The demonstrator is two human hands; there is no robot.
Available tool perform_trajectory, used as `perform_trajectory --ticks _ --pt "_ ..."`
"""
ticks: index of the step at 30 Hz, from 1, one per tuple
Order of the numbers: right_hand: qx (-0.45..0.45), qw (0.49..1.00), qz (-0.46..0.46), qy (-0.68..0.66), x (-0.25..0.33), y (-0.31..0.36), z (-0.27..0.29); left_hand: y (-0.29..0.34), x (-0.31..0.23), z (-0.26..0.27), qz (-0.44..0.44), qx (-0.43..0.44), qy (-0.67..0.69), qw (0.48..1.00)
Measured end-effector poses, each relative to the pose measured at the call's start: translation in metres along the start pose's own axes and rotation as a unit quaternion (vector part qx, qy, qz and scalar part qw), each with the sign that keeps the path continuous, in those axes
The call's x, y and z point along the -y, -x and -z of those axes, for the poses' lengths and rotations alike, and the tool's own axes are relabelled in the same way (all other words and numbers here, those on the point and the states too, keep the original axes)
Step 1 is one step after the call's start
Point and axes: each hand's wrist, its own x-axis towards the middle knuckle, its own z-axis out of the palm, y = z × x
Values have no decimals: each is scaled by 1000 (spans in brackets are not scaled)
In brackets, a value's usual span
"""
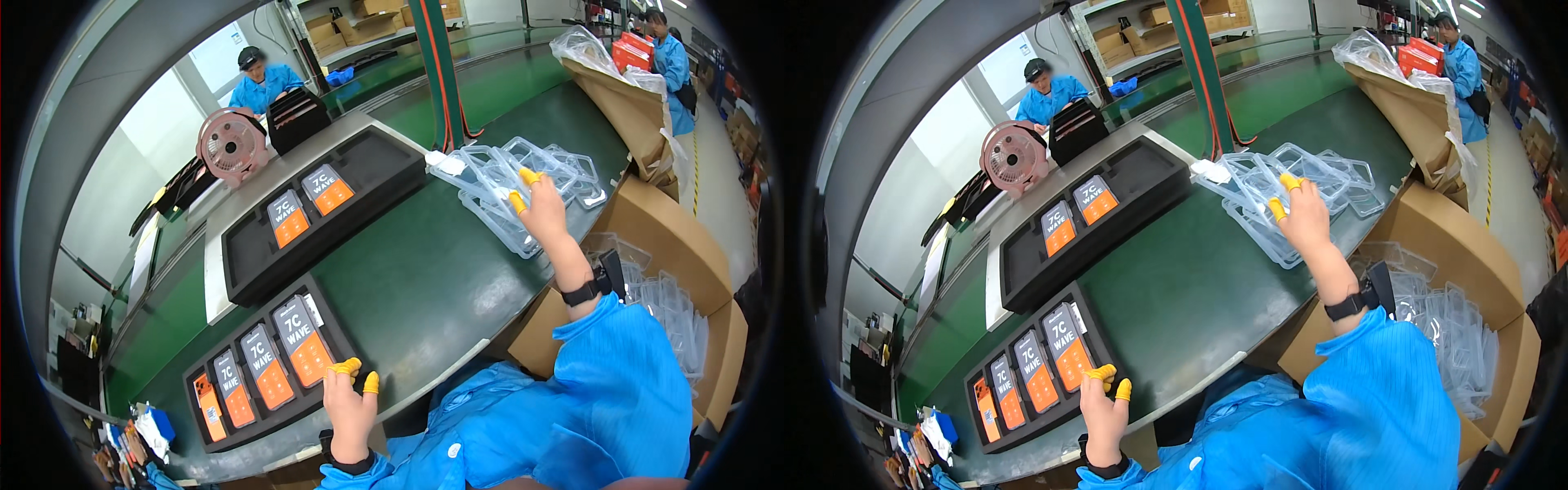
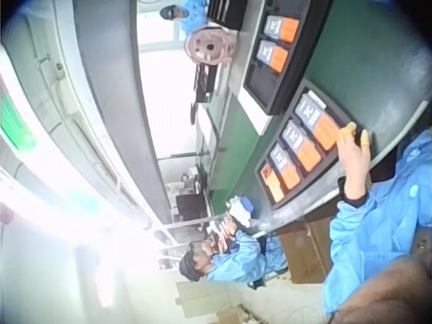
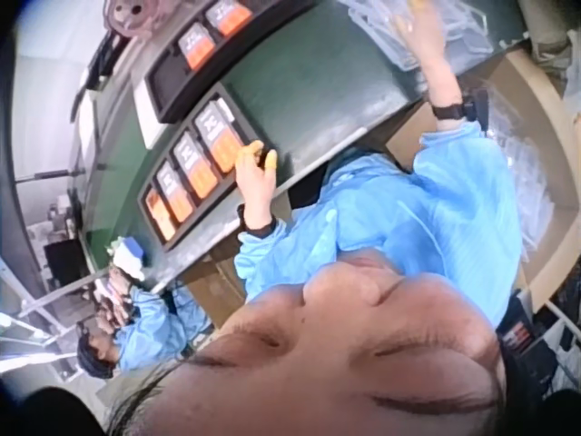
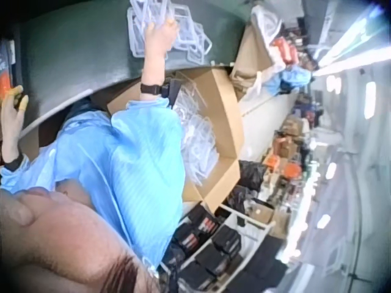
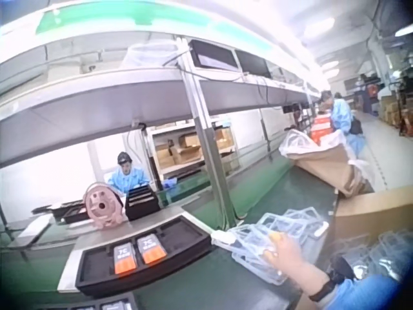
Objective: Assembling and organizing mobile phone components and trays on a factory production line.
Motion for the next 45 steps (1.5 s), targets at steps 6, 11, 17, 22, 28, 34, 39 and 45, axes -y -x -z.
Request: perform_trajectory --ticks 6,11,17,22,28,34,39,45 --pt "-94 991 41 -87 7 -14 13 -2 2 3 21 29 50 998" --pt "117 905 250 -323 86 24 30 2 15 7 41 36 116 992" --pt "318 811 315 -376 92 92 6 -4 61 55 112 -43 244 962" --pt "222 853 276 -384 95 87 3 18 210 143 167 -321 -78 929" --pt "192 880 184 -393 96 90 3 41 249 171 393 -139 -425 804" --pt "218 865 201 -406 104 87 0 43 257 185 466 -191 -314 805" --pt "210 863 196 -415 102 90 -1 53 312 236 458 -42 62 886" --pt "195 860 198 -429 99 88 0 7 194 214 300 -235 358 852"
